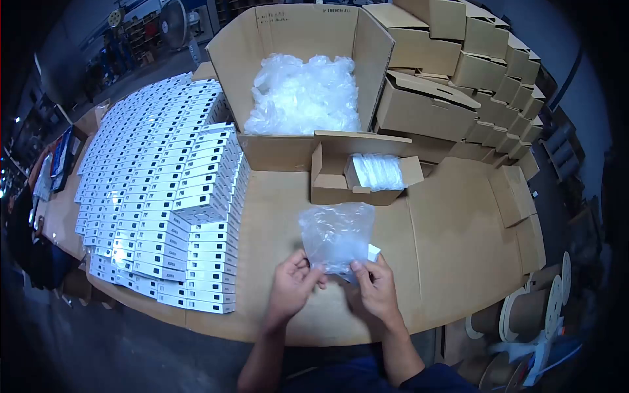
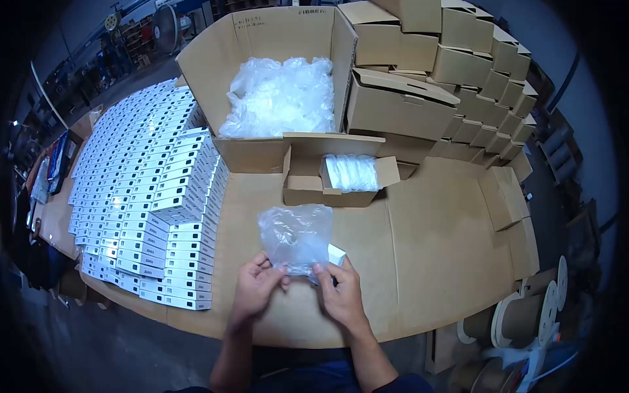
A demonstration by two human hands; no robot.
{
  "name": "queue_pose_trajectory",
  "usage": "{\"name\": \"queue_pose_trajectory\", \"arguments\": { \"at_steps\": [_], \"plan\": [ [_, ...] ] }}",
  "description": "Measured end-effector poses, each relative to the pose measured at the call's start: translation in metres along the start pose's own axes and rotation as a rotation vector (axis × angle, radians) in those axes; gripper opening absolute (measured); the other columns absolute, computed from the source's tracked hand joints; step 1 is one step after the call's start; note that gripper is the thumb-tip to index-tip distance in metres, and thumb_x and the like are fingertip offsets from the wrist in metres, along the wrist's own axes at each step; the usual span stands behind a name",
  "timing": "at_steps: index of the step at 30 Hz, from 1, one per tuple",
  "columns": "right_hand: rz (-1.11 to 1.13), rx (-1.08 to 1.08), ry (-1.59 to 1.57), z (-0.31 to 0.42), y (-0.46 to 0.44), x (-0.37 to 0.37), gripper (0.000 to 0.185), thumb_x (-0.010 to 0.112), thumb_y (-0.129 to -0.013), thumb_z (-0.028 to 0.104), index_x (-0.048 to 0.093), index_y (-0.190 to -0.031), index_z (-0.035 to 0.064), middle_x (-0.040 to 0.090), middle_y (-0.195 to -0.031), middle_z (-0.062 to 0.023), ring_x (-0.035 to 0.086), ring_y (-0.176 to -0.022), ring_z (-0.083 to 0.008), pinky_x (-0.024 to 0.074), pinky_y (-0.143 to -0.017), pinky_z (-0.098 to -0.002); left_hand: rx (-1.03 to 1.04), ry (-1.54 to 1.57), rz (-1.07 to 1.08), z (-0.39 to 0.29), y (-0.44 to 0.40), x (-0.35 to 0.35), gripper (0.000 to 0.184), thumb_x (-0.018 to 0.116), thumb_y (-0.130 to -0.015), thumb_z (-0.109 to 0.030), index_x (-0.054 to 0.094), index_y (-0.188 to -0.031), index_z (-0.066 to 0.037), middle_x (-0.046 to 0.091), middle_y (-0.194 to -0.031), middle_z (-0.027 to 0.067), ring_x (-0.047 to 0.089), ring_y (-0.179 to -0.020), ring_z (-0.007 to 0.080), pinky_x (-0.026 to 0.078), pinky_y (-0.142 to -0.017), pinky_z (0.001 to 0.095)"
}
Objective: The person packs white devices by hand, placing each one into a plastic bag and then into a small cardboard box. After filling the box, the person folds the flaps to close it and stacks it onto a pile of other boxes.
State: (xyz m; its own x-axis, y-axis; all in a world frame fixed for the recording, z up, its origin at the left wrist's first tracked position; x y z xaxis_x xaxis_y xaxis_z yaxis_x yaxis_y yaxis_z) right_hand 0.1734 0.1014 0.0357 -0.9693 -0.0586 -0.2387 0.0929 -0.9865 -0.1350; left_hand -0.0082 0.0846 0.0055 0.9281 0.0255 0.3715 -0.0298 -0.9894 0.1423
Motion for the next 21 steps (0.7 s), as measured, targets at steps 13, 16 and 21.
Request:
{"name": "queue_pose_trajectory", "arguments": {
  "at_steps": [13,16,21],
  "plan": [
    [0.079,-0.188,0.01,0.008,0.007,0.003,0.026,0.073,-0.095,0.013,0.073,-0.116,-0.0025,0.065,-0.122,-0.0193,0.063,-0.116,-0.0318,0.0475,-0.103,-0.0384,0.176,-0.237,-0.042,-0.021,-0.008,0.008,0.047,0.086,-0.084,-0.008,0.063,-0.124,0.002,0.074,-0.113,0.01,0.07,-0.105,0.0159,0.056,-0.093,0.0334],
    [0.042,-0.117,0.032,-0.007,0.003,-0.034,0.027,0.066,-0.095,0.006,0.072,-0.12,-0.0031,0.064,-0.126,-0.0184,0.062,-0.119,-0.0276,0.0465,-0.105,-0.0379,0.328,-0.464,-0.07,-0.018,-0.005,0.001,0.035,0.089,-0.083,-0.014,0.071,-0.109,0.001,0.078,-0.094,0.0109,0.075,-0.089,0.0156,0.059,-0.082,0.0329],
    [-0.362,-0.352,-0.329,0.067,-0.015,-0.078,0.021,0.061,-0.096,-0.004,0.071,-0.112,0.0021,0.065,-0.119,-0.0157,0.065,-0.102,-0.0209,0.0526,-0.087,-0.0299,0.358,-0.632,-0.035,-0.029,0.003,0.007,0.037,0.089,-0.082,-0.018,0.071,-0.11,0.0,0.079,-0.093,0.0118,0.077,-0.084,0.0189,0.06,-0.079,0.0327]
  ]
}}
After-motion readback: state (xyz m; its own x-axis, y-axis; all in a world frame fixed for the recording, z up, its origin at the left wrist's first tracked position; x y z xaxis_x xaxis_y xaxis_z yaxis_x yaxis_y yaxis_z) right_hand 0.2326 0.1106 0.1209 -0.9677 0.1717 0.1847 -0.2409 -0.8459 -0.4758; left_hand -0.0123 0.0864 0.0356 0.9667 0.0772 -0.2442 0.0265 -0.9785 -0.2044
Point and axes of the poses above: each hand's wrist, its own y-axis away from the middle knuckle, its own x-axis out of the palm, z = x × y, the point moved 7 cm from there along -y, towards the middle knuckle
